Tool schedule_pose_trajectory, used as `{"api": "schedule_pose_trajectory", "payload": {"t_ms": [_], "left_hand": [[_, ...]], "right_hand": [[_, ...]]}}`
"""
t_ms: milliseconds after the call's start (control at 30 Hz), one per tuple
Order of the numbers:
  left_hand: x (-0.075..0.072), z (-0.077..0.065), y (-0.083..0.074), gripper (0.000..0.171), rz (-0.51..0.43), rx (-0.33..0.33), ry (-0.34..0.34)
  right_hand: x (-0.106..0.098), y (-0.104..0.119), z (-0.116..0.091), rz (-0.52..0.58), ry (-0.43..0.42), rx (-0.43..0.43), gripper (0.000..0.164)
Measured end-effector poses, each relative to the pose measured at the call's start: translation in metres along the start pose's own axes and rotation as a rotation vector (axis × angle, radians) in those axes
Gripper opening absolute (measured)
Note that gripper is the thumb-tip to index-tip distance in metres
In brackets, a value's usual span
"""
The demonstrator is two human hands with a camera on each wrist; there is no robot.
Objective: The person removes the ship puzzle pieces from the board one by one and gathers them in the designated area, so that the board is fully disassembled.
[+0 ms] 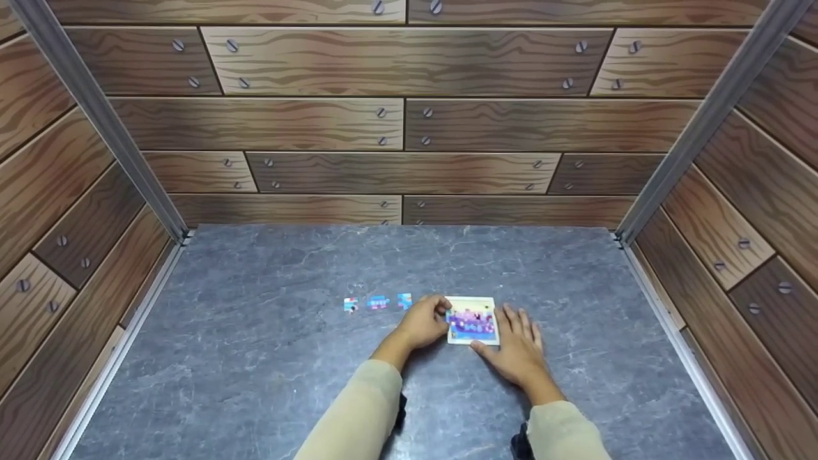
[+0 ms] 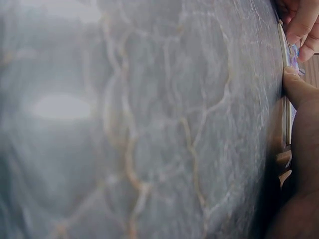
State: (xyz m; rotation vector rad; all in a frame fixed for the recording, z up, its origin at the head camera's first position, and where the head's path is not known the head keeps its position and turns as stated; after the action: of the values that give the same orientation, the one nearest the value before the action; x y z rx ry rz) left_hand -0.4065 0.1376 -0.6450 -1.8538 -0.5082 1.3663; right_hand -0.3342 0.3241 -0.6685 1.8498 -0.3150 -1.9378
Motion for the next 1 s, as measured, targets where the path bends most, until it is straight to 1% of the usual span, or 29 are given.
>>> {"api": "schedule_pose_trajectory", "payload": {"t_ms": [133, 300, 467, 700, 900, 1000], "left_hand": [[-0.003, -0.001, 0.000, 0.037, 0.018, -0.004, 0.000], [-0.005, 0.000, 0.000, 0.034, 0.030, 0.004, -0.011], [-0.004, 0.002, 0.002, 0.029, 0.007, -0.015, 0.001], [-0.002, 0.002, 0.007, 0.027, -0.076, -0.031, 0.035], [-0.005, 0.001, 0.017, 0.032, -0.214, -0.074, 0.077], [-0.009, -0.003, 0.021, 0.033, -0.285, -0.065, 0.101]], "right_hand": [[-0.001, 0.002, -0.001, -0.003, 0.001, 0.005, 0.106], [-0.002, 0.002, 0.000, 0.011, -0.046, -0.023, 0.108], [-0.004, 0.002, 0.000, 0.012, -0.071, -0.036, 0.108], [-0.004, 0.002, 0.000, 0.008, -0.076, -0.040, 0.107], [0.001, -0.002, 0.002, -0.003, -0.020, -0.006, 0.107], [0.001, 0.000, 0.001, 0.008, -0.005, 0.006, 0.106]]}}
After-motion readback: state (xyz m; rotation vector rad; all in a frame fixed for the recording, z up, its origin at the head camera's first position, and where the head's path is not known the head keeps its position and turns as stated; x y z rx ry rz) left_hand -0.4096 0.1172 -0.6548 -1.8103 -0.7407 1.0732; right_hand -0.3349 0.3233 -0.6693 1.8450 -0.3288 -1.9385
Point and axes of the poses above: each hand's wrist, its own z-axis towards the middle knuckle, its own x-axis out of the palm, y = z × x, the point moved 10 cm from there along z, towards the middle knuckle, and after that the axes turned 11 degrees about -x, right-handed, at the moved point
